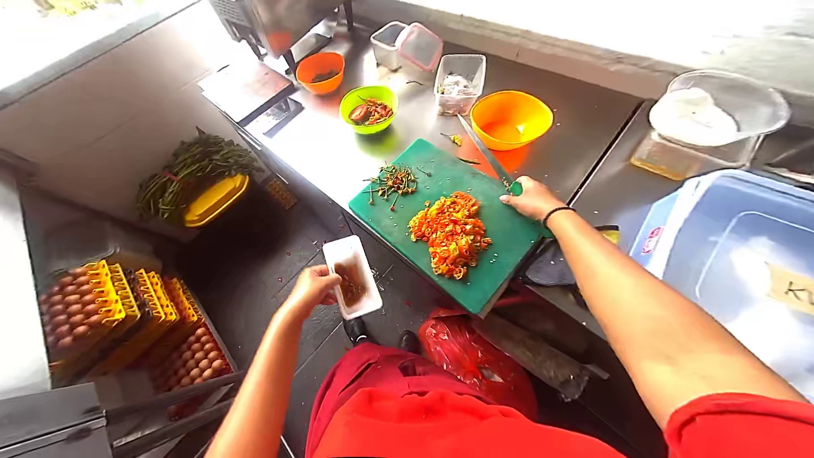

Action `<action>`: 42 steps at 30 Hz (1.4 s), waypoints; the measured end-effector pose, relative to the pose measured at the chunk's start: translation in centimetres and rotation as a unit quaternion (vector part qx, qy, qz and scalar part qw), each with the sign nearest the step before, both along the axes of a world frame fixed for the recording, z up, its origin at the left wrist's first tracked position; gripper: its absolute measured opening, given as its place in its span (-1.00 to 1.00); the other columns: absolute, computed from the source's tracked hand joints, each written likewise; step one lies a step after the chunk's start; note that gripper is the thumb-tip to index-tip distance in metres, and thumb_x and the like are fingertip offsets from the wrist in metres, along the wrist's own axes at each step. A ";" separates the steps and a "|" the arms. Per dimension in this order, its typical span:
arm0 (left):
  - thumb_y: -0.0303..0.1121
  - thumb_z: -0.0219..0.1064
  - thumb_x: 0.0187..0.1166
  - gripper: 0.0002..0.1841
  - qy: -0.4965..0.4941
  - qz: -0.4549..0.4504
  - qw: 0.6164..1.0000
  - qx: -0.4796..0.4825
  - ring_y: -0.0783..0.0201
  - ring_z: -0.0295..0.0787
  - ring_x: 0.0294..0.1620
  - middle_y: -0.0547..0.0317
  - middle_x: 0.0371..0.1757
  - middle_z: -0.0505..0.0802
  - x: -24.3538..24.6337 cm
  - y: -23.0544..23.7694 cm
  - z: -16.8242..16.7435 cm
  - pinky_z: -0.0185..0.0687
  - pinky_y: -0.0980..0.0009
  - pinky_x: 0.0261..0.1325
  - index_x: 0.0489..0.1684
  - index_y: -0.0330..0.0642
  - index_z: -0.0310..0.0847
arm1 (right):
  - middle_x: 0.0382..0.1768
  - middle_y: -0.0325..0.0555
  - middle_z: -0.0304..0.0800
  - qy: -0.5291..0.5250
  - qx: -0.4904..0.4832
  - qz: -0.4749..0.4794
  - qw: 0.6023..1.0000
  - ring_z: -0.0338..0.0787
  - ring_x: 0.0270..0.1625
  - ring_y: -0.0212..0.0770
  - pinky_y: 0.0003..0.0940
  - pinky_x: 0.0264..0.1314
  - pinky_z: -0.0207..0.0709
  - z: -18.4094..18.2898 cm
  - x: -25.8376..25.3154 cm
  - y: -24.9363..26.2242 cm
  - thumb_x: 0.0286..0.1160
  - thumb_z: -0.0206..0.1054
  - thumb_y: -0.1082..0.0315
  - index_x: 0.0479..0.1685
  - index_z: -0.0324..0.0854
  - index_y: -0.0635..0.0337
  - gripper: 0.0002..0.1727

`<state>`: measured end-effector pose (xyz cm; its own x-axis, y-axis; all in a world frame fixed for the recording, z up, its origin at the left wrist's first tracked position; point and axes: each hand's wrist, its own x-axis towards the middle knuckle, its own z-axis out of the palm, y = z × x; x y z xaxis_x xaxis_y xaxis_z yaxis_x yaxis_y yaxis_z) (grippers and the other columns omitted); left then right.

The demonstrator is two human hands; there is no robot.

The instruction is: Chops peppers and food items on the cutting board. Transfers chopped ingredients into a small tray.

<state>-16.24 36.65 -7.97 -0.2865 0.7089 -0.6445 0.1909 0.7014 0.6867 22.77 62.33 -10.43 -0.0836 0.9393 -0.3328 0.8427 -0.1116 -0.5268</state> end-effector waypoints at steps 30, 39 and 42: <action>-0.39 0.42 0.63 -0.78 -0.257 0.172 0.945 0.106 0.07 0.70 0.00 -0.09 -0.03 0.70 9.4 0.4 -10.8 0.68 0.06 0.08 -0.12 -0.32 0.46 | -0.57 -0.13 0.58 0.099 -0.151 -0.239 0.954 0.62 -0.67 -0.27 -0.37 -0.58 0.59 0.6 2.4 -28.5 0.91 0.01 0.05 0.12 0.53 0.31 -0.56; -0.49 0.46 0.56 0.04 -0.299 0.151 0.935 0.113 -0.21 0.69 0.29 -0.35 0.55 0.48 10.7 -0.7 -11.1 0.72 -0.08 0.17 0.92 0.16 -0.34 | -0.63 -0.17 0.55 0.103 -0.200 -0.192 0.955 0.59 -0.71 -0.31 -0.41 -0.60 0.57 1.0 0.0 -32.4 0.92 0.02 0.11 0.02 0.52 0.29 -0.62; -0.49 0.45 0.57 -0.01 -0.304 0.145 0.935 0.112 -0.18 0.68 0.29 -0.34 0.54 0.48 10.9 -0.9 -10.8 0.70 -0.05 0.21 0.91 0.09 -0.27 | -0.62 -0.19 0.56 0.097 -0.197 -0.163 0.962 0.59 -0.69 -0.33 -0.43 -0.57 0.57 1.1 -0.7 -33.2 0.91 0.04 0.12 -0.01 0.54 0.29 -0.63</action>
